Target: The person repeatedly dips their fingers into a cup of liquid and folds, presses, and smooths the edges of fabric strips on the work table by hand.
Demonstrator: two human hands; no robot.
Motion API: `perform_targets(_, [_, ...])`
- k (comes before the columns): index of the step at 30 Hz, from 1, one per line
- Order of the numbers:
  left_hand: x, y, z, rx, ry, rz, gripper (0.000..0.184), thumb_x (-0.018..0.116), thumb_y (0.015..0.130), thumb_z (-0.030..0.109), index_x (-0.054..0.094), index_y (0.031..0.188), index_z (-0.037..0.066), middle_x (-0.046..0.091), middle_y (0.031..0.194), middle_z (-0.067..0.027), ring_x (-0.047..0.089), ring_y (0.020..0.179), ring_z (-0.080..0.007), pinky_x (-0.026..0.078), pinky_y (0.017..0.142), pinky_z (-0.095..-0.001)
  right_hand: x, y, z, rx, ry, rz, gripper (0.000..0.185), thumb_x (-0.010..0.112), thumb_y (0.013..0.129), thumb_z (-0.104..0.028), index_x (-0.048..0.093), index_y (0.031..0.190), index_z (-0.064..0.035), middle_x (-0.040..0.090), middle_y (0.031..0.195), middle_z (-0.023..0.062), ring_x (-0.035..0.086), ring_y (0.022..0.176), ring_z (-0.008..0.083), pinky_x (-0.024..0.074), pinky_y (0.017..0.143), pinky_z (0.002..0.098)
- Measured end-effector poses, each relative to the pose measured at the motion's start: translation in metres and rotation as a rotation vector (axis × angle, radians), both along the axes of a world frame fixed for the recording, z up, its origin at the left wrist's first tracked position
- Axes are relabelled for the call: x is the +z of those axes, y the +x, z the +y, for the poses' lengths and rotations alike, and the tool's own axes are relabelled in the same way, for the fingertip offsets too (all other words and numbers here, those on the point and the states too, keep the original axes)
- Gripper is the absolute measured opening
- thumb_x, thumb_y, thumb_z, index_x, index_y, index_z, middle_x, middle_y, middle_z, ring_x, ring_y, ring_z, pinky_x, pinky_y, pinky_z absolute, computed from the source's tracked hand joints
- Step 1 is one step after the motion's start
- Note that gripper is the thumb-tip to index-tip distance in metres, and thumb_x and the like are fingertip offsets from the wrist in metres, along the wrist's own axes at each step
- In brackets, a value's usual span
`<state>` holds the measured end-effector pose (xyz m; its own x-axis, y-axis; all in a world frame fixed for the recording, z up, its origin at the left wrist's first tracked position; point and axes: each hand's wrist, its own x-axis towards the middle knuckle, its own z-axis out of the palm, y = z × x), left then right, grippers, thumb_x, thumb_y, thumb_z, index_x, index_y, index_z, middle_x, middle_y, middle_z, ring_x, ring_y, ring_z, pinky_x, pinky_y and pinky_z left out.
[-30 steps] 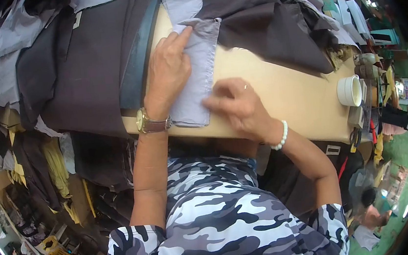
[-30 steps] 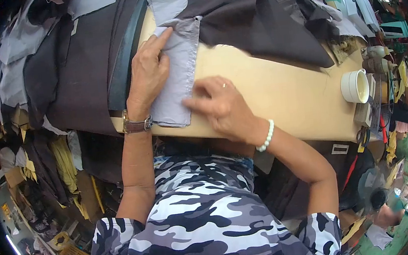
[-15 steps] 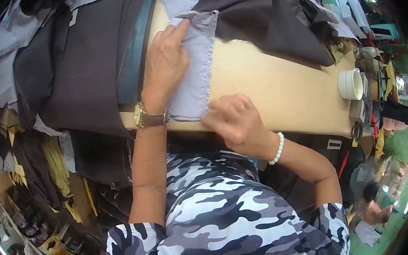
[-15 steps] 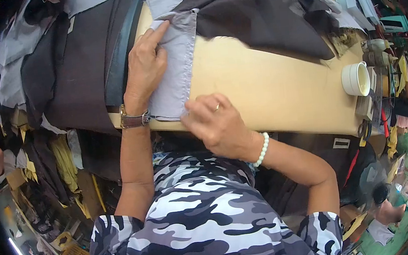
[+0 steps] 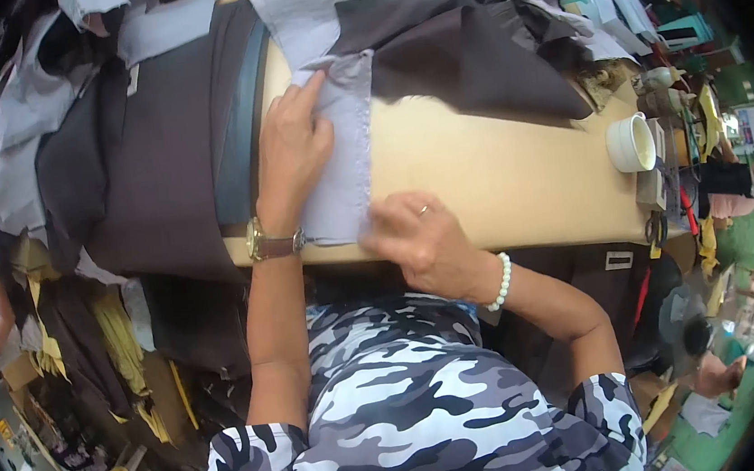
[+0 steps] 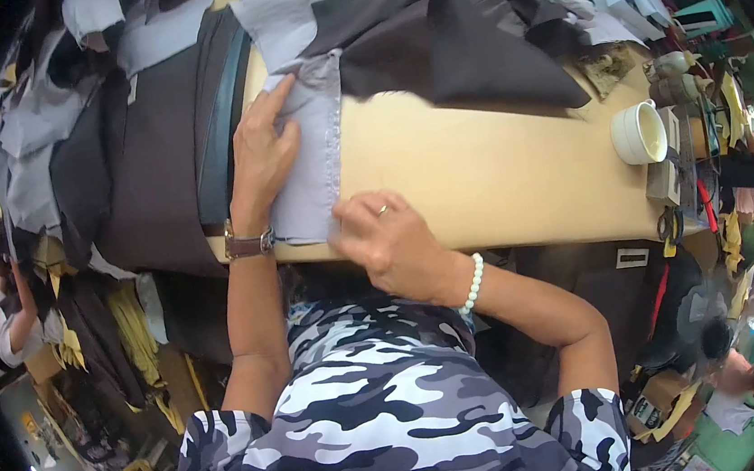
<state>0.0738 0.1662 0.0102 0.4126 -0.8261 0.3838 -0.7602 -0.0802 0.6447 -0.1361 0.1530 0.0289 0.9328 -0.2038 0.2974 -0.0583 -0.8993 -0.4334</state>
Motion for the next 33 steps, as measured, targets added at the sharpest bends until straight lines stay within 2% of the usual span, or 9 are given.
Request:
perform_targets(6, [0.037,-0.004,-0.009,-0.025,-0.228,0.381,0.038,0.052,0.078,-0.008,0.065,0.112,0.0,0.069,0.103,-0.0131,0.065,0.084,-0.0209,0.049,0.076,-0.0331,0.019,-0.027,-0.034,-0.396,0.127,-0.358,0.048,0.047,0.063,0.01,0.063,0.105,-0.0052,0.054,0.112,0.0165,0.054,0.105,0.0324,0.0442,0.09,0.0412])
perform_targets(9, [0.083,0.02,-0.019,-0.015,-0.199,0.461,0.04,0.051,0.08,-0.007,0.067,0.114,0.005,0.068,0.099,-0.0029,0.054,0.076,-0.003,0.045,0.068,-0.0193,0.028,-0.056,-0.064,-0.641,-0.017,-0.567,0.055,0.039,0.067,0.014,0.057,0.117,0.0003,0.053,0.117,0.0176,0.053,0.109,0.0315,0.0421,0.095,0.0397])
perform_targets(13, [0.145,0.086,-0.004,-0.087,-0.215,0.47,0.041,0.051,0.08,-0.005,0.064,0.118,0.001,0.066,0.109,-0.0052,0.059,0.088,-0.0069,0.045,0.081,-0.0197,0.027,-0.091,-0.085,-0.902,-0.05,-0.673,0.059,0.039,0.07,0.012,0.047,0.128,0.0038,0.053,0.118,0.0179,0.052,0.112,0.03,0.0378,0.101,0.0384])
perform_targets(15, [0.168,0.116,0.011,-0.087,-0.205,0.318,0.045,0.047,0.079,-0.005,0.057,0.124,-0.004,0.06,0.123,-0.0125,0.055,0.114,-0.0152,0.038,0.101,-0.0255,0.029,-0.105,-0.094,-0.982,-0.043,-0.697,0.062,0.04,0.07,0.012,0.042,0.132,0.0042,0.052,0.119,0.0183,0.052,0.113,0.0303,0.0373,0.102,0.0388])
perform_targets(21, [0.181,0.257,0.031,-0.027,0.124,-0.155,0.047,0.048,0.079,-0.002,0.056,0.125,-0.002,0.057,0.127,-0.0161,0.053,0.12,-0.0233,0.036,0.105,-0.0318,0.02,-0.11,-0.117,-1.011,-0.054,-0.601,0.071,0.044,0.07,0.009,0.031,0.14,0.0046,0.049,0.125,0.0213,0.047,0.12,0.0338,0.0329,0.106,0.0411])
perform_targets(24, [0.16,0.273,0.02,0.252,0.114,-1.0,0.048,0.055,0.079,0.004,0.056,0.127,0.004,0.053,0.132,-0.0184,0.049,0.123,-0.0301,0.035,0.106,-0.0368,0.012,-0.094,-0.116,-0.939,-0.078,-0.485,0.078,0.047,0.07,0.006,0.024,0.144,0.0034,0.045,0.131,0.0238,0.043,0.124,0.0359,0.0301,0.108,0.0419])
perform_targets(29, [0.141,0.028,-0.001,-0.134,-0.157,-0.702,0.03,0.066,0.077,0.007,0.063,0.107,0.003,0.06,0.117,-0.0174,0.055,0.112,-0.0337,0.043,0.095,-0.042,0.005,-0.085,-0.123,-0.71,0.21,-0.37,0.105,0.061,0.065,0.0,0.001,0.151,-0.0092,0.036,0.14,0.0262,0.043,0.126,0.0325,0.0357,0.104,0.0395])
perform_targets(31, [0.121,-0.023,0.008,-0.532,-0.113,-0.509,0.023,0.069,0.073,0.002,0.067,0.096,0.003,0.067,0.097,-0.011,0.064,0.094,-0.0264,0.052,0.081,-0.0369,0.009,-0.083,-0.122,-0.657,0.409,-0.352,0.102,0.062,0.068,0.001,0.003,0.151,-0.0102,0.037,0.141,0.0253,0.048,0.121,0.0271,0.0414,0.098,0.036])
perform_targets(33, [0.098,-0.072,0.025,-0.756,0.059,-0.062,0.021,0.072,0.074,0.007,0.068,0.094,0.004,0.066,0.099,-0.0126,0.065,0.091,-0.0253,0.052,0.08,-0.0351,0.01,-0.079,-0.124,-0.658,0.553,-0.37,0.094,0.062,0.071,0.002,0.011,0.149,-0.0092,0.037,0.142,0.0238,0.053,0.113,0.0221,0.0457,0.091,0.0322])
